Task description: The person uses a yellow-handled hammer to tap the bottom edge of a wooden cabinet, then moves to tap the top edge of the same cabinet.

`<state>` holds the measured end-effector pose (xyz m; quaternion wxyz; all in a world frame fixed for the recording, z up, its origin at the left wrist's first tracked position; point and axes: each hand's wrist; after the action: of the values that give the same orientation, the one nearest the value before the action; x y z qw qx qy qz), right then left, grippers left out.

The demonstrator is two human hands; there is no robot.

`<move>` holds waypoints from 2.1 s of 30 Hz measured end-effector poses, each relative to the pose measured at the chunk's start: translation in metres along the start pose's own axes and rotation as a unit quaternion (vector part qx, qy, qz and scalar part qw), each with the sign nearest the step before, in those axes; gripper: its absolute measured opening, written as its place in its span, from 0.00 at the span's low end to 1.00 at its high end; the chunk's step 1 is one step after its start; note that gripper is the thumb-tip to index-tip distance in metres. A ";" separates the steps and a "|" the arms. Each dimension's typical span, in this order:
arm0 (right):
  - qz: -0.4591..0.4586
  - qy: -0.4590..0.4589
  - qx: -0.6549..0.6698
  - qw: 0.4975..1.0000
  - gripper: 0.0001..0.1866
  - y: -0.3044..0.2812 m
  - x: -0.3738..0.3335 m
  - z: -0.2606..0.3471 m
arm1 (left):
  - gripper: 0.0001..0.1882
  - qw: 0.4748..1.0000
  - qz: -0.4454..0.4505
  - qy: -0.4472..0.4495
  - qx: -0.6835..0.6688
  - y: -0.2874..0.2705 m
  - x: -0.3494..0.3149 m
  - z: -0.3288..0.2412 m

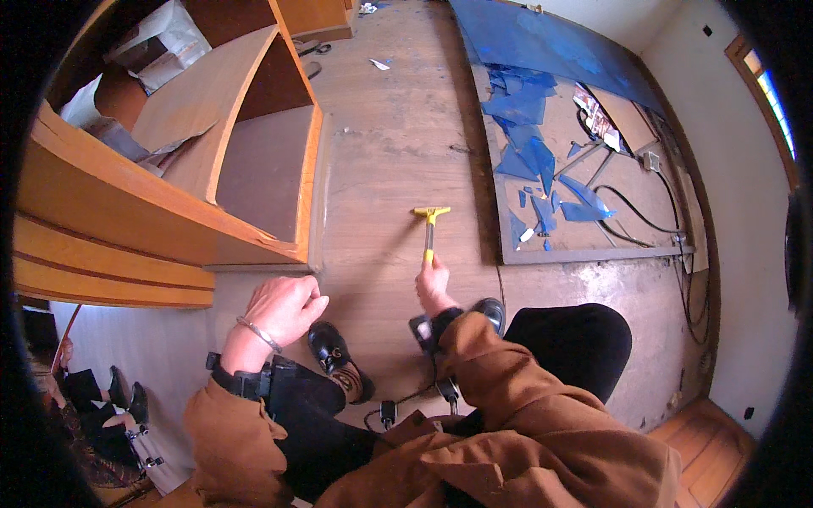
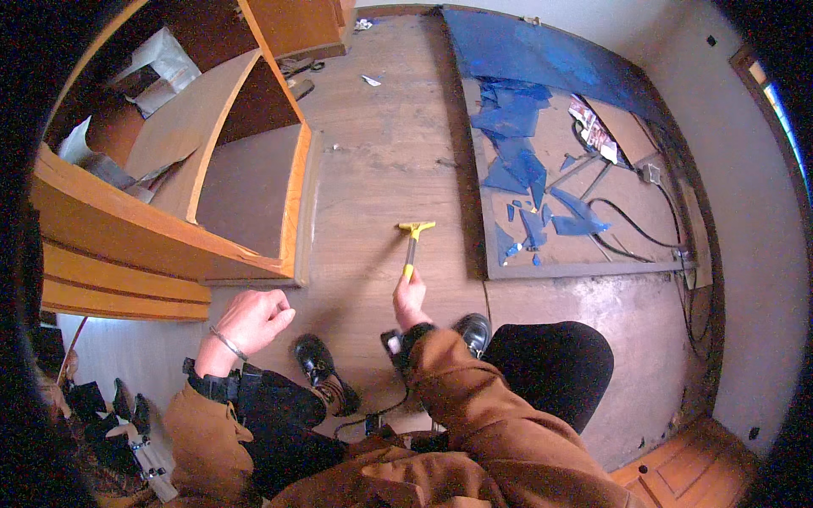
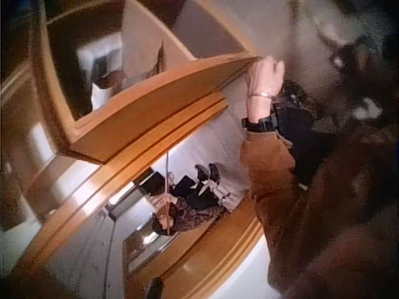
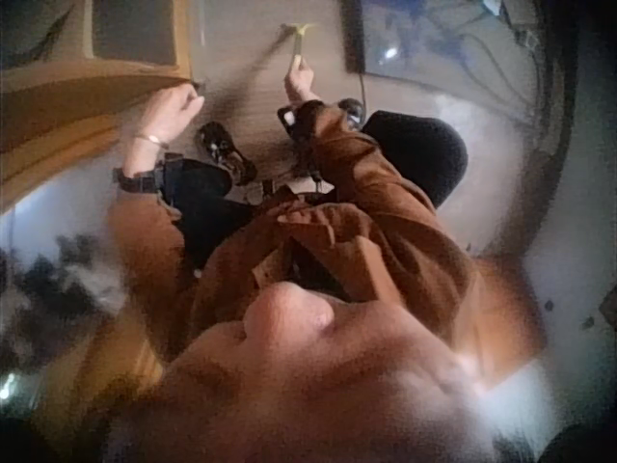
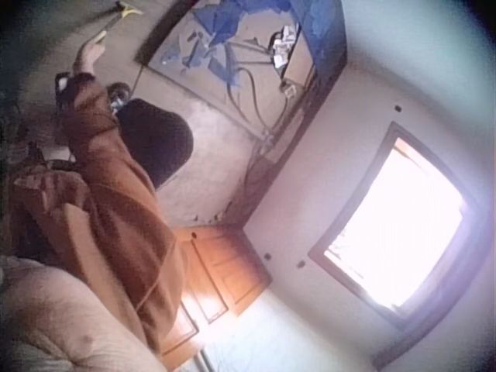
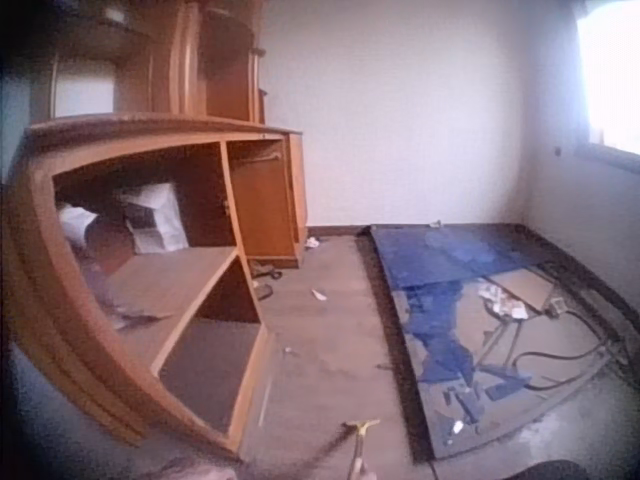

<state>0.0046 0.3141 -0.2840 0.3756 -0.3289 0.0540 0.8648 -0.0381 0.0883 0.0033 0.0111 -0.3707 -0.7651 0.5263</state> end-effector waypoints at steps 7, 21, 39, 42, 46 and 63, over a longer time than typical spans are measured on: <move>0.104 0.046 0.035 0.993 0.05 -0.008 0.069 0.096 | 0.13 1.000 0.005 -0.004 0.012 -0.002 -0.001 -0.004; 0.032 0.021 0.114 0.993 0.05 -0.018 0.067 0.051 | 0.13 1.000 0.016 -0.013 -0.020 -0.004 -0.009 0.002; 0.037 -0.056 0.055 0.996 0.08 0.029 0.078 0.032 | 0.13 0.999 0.037 -0.021 -0.031 -0.004 -0.005 0.001; 0.128 0.128 0.217 0.959 0.08 0.022 0.107 0.097 | 0.12 0.999 0.036 -0.006 0.006 -0.003 -0.004 0.002; 0.053 0.005 0.057 0.997 0.08 0.030 0.084 0.103 | 0.13 1.000 0.031 -0.005 -0.002 -0.004 -0.003 0.006; 0.086 0.015 0.062 0.994 0.18 -0.003 0.106 0.091 | 0.14 0.999 0.033 -0.010 -0.026 -0.004 -0.006 0.003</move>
<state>-0.0943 0.4128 -0.2777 0.3184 -0.3119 0.1418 0.8839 -0.0374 0.0812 0.0078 -0.0235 -0.3901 -0.7660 0.5104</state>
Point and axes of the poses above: each hand's wrist, its own x-axis towards the middle knuckle, its own y-axis out of the palm, z = x × y, and after that the axes turned 3 degrees about -x, right-handed
